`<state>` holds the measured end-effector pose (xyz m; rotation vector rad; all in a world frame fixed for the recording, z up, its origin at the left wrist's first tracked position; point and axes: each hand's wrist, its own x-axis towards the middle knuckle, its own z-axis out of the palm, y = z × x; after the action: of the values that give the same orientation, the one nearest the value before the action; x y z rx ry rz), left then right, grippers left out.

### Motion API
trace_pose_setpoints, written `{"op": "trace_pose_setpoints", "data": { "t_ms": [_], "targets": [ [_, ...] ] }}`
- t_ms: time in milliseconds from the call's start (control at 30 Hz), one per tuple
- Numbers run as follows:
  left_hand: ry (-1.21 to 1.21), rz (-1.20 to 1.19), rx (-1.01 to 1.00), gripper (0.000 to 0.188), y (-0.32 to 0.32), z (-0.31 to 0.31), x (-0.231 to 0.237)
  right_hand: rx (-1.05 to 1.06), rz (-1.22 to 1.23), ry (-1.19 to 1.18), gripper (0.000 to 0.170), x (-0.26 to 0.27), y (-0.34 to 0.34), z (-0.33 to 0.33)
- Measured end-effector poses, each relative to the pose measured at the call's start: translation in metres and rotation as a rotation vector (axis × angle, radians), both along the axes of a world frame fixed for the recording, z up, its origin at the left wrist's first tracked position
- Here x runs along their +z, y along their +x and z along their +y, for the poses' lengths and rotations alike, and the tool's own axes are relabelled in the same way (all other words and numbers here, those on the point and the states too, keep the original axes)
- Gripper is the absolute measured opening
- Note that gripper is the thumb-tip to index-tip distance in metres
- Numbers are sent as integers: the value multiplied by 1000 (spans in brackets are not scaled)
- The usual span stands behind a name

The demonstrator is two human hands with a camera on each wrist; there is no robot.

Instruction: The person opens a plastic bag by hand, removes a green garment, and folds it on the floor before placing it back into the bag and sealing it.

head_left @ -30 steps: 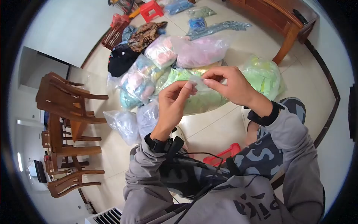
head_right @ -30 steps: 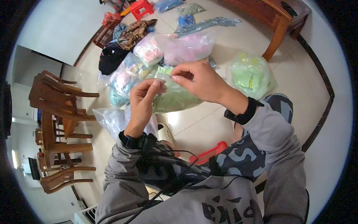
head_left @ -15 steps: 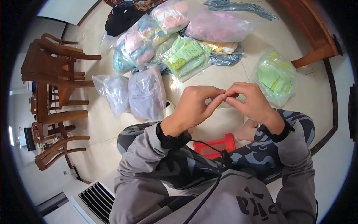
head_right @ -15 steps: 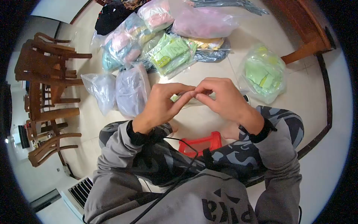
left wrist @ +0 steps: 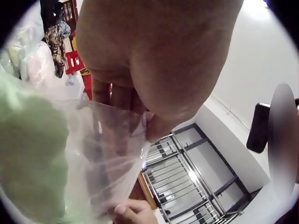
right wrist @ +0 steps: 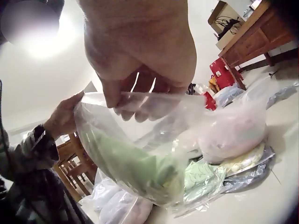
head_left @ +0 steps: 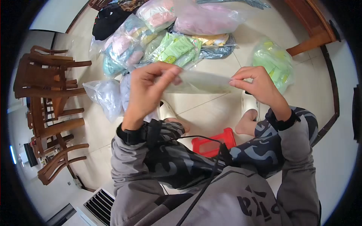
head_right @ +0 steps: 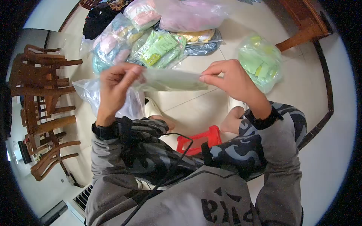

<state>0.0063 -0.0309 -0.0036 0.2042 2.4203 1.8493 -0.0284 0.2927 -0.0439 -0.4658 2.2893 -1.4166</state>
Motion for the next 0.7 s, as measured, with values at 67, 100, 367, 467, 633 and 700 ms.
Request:
{"op": "trace_pose_setpoints", "data": {
  "t_ms": [67,100,367,467,633,700],
  "targets": [
    [80,-14,69,20,-3,-13,-3,12,39,-8,17,-9,-3,8],
    [96,-7,90,21,-5,-19,-6,18,59,-16,18,-12,-6,10],
    [275,-127,166,24,-13,-26,-66,-12,132,105,25,-43,-14,25],
    [244,-228,160,24,-12,-29,-121,15,140,196,29,-86,-17,30],
    [28,-242,245,28,-35,-24,-190,-169,191,86,30,-169,-24,22],
    [53,-176,327,29,-49,-18,-221,-277,192,76,31,-190,-35,13]
  ]
}}
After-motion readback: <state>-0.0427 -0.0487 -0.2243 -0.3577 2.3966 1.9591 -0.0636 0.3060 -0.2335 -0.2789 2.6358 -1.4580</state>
